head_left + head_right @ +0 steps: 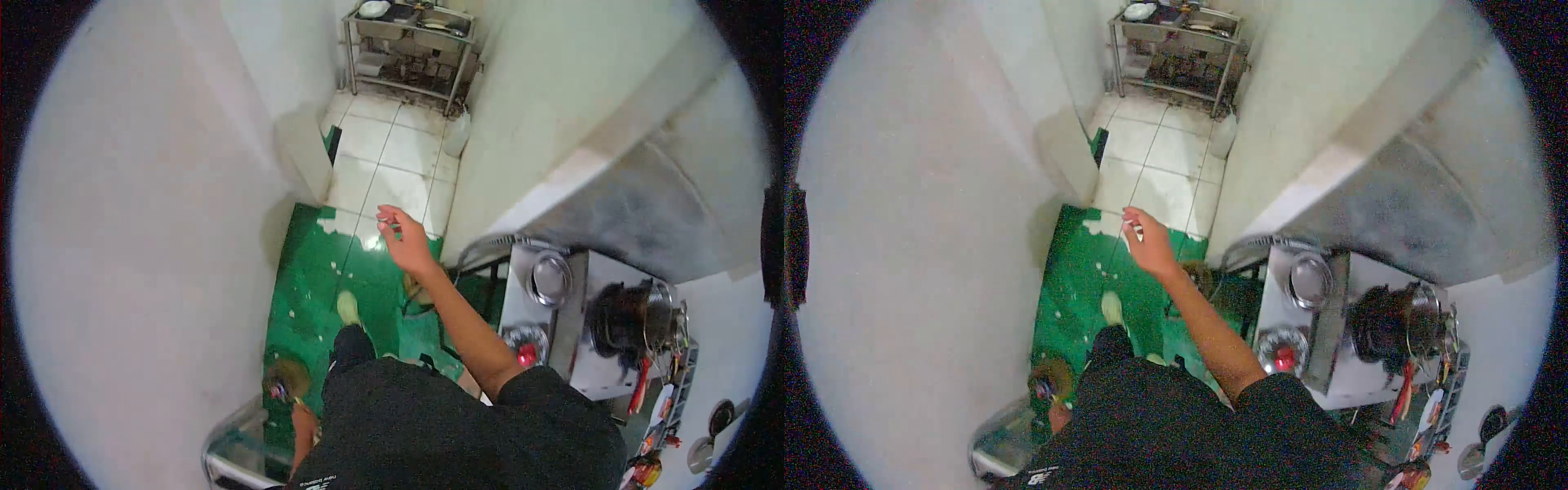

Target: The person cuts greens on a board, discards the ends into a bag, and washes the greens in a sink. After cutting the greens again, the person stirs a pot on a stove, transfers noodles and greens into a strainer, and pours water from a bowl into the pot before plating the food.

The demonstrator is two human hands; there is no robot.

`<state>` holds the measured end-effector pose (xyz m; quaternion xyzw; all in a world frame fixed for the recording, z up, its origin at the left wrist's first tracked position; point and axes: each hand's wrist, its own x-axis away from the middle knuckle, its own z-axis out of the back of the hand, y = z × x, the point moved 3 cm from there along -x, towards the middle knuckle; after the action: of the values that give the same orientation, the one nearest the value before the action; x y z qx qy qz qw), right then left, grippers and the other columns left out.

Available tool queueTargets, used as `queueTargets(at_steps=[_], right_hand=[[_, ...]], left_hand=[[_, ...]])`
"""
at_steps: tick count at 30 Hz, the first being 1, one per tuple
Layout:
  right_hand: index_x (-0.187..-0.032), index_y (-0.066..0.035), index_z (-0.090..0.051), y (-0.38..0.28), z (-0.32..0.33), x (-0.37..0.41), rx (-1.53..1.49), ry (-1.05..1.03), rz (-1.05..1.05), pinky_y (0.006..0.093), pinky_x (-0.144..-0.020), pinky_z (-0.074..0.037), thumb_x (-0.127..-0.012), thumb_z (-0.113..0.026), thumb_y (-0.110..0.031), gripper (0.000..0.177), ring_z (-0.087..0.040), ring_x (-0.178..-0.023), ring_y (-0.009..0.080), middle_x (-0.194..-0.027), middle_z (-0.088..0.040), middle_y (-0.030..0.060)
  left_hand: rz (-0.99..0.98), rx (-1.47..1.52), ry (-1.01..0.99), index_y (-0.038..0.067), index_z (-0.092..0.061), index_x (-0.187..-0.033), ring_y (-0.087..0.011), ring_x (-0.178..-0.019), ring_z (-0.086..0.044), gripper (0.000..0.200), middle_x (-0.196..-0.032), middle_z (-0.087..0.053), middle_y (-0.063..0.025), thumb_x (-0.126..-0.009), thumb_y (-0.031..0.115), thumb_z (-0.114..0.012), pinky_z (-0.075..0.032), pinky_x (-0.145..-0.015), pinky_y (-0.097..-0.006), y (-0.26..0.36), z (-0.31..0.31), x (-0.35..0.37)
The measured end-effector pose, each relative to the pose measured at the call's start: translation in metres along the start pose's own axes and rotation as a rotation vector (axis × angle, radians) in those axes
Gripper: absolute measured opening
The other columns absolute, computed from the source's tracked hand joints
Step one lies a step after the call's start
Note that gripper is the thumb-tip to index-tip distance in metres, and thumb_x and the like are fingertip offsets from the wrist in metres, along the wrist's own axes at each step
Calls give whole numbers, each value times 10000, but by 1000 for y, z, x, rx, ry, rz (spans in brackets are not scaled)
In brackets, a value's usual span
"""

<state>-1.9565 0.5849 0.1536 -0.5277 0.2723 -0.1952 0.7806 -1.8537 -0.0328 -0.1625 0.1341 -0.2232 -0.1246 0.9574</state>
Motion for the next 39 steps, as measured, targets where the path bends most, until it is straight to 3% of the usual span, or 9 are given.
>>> queueTargets(at_steps=[2, 4, 6, 14, 19, 23, 26, 30, 39], right_hand=[[-1243, -51, -575, 27, -4, -78, 8, 50, -26, 318, -801, -526, -928, -612, -112, 323, -645, -946, 165, -1093, -690, 84], [-1238, -57, -580, 60, 10, -147, -31, 134, -113, 300, -802, -523, -936, -605, -107, 306, -635, -948, 149, -1060, -691, 61], [-1238, -51, -585, 99, 32, -197, -18, 251, -175, 296, -793, -525, -930, -604, -94, 312, -653, -948, 156, -1096, -693, 86], [-1221, 4, -582, 210, 163, -321, 158, 548, -367, 307, -867, -512, -939, -597, -125, 311, -643, -977, 177, -1052, -691, 118], [-1251, -19, -562, 317, 236, -486, 171, 609, -400, 313, -865, -506, -938, -577, -109, 327, -649, -954, 180, -1034, -694, 130], [-1221, -8, -576, 341, 287, -704, 454, 455, -263, 339, -852, -508, -918, -614, -162, 342, -666, -913, 230, -987, -694, 149], [-1179, -6, -609, 359, 329, -877, 439, 372, -196, 357, -835, -511, -903, -621, -195, 335, -672, -903, 262, -970, -699, 150], [-1165, -9, -623, 396, 382, -1062, 526, 337, -227, 375, -839, -512, -903, -610, -240, 350, -672, -929, 287, -990, -697, 158], [-1178, -5, -631, 502, 431, -1267, 380, 321, -278, 335, -850, -500, -913, -601, -191, 325, -656, -938, 222, -996, -701, 132]], left_hand=[[13, 75, 48, -47, -553, -1056, -419, -655, -588, 301, -691, -581, -186, -963, 230, -481, -483, -615, -513, 106, 112, -103], [-483, -197, 417, -52, -538, -1090, -460, -717, -604, 311, -752, -621, -243, -966, 224, -466, -483, -654, -535, 140, 135, -243], [-211, 36, 208, -37, -521, -1102, -497, -807, -607, 294, -874, -643, -292, -968, 211, -442, -472, -710, -567, 210, 172, -366], [-772, 138, 34, -25, -479, -1134, -504, -811, -602, 254, -841, -623, -310, -966, 163, -451, -487, -720, -555, 667, 302, -650], [-792, 399, 48, -9, -474, -956, -447, -698, -605, 224, -767, -612, -263, -1003, 207, -437, -463, -633, -510, 889, 331, -795], [-663, 796, -72, 17, -467, -868, -160, -580, -494, 281, -671, -509, -67, -1030, 243, -423, -414, -544, -333, 995, 355, -895], [-535, 1110, -247, 46, -460, -876, -101, -583, -449, 269, -680, -465, -13, -1040, 255, -416, -385, -532, -281, 1061, 375, -974], [-404, 1463, -359, 96, -446, -924, -90, -549, -383, 221, -698, -405, 15, -1044, 280, -426, -363, -523, -262, 1146, 404, -1057], [-276, 1662, -565, 99, -450, -920, -93, -533, -374, 192, -680, -411, 16, -1040, 240, -399, -368, -524, -259, 1323, 446, -1164]])
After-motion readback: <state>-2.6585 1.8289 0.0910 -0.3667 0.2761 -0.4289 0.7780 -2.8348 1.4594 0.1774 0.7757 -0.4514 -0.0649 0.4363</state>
